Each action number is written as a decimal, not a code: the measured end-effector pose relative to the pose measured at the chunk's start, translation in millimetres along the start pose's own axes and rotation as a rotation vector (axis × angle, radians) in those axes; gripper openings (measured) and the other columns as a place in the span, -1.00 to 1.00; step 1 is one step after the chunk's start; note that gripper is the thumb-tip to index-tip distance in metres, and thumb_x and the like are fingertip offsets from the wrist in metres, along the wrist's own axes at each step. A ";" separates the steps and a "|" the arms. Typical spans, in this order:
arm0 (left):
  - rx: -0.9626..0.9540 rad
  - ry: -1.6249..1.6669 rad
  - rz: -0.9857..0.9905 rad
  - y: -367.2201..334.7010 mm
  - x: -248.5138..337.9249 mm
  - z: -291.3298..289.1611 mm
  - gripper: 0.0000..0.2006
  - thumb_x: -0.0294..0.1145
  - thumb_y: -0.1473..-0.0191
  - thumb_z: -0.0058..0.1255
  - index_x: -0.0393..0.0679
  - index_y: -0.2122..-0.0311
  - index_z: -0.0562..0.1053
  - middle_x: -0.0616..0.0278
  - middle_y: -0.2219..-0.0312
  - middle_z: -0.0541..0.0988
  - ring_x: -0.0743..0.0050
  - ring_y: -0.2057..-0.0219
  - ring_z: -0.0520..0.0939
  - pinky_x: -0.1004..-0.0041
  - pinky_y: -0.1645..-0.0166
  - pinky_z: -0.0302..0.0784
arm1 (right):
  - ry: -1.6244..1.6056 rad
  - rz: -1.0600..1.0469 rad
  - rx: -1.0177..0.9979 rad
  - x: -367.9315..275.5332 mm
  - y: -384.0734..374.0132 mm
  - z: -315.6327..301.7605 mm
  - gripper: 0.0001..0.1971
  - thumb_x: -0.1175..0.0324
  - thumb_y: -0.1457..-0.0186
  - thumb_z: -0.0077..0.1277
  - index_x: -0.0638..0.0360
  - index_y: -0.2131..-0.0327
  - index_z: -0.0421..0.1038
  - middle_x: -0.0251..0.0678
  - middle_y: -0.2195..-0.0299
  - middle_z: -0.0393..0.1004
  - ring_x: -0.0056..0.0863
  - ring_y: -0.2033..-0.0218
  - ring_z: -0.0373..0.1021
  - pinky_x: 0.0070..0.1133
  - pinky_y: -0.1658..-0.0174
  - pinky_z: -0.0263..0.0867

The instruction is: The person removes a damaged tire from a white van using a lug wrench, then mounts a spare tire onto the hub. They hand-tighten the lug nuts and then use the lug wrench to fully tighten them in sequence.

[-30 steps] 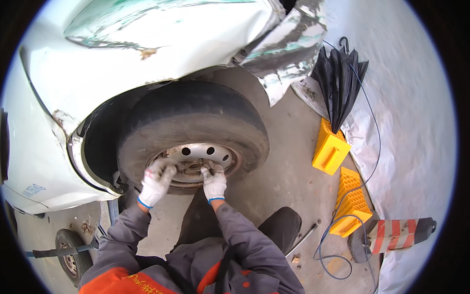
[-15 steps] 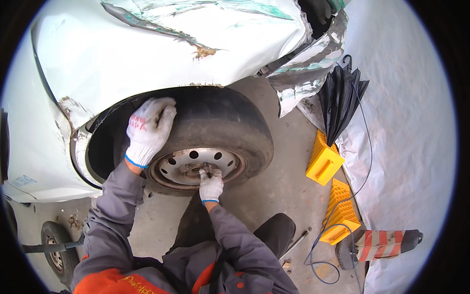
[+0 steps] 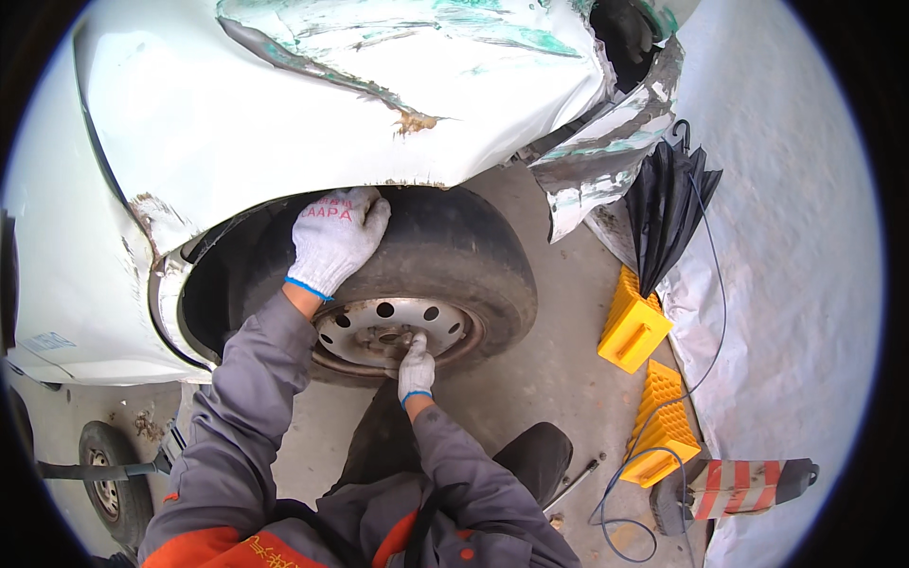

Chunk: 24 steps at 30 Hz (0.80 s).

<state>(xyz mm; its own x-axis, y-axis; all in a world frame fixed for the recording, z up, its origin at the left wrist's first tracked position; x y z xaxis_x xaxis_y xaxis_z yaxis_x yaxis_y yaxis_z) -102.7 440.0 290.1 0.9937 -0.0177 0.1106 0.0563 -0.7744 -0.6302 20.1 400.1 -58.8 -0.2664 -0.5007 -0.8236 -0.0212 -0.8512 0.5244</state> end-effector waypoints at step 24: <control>0.049 -0.050 0.048 0.1 7.5 -2.1 -0.76 -0.10 -0.18 -0.04 -0.03 0.28 0.53 0.08 0.41 0.63 0.02 0.37 0.64 0.10 0.28 0.53 | 0.363 -0.295 -0.307 58.0 -8.7 19.1 -0.77 0.26 -0.16 -0.03 0.12 0.21 0.54 -0.05 0.36 0.55 -0.09 0.33 0.52 -0.29 0.25 0.44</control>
<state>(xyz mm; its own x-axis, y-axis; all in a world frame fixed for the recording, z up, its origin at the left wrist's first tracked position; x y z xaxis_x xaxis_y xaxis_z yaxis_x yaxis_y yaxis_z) -95.4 438.4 292.5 0.9989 -0.0215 0.0413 0.0117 -0.7417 -0.6706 -13.6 381.5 -107.1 0.0580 -0.2104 -0.9759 0.2513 -0.9430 0.2183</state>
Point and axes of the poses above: each hand's wrist, its own y-axis away from the middle knuckle, its own z-axis out of the palm, x = y × z, the point moved 5 cm from there along -y, towards the middle knuckle
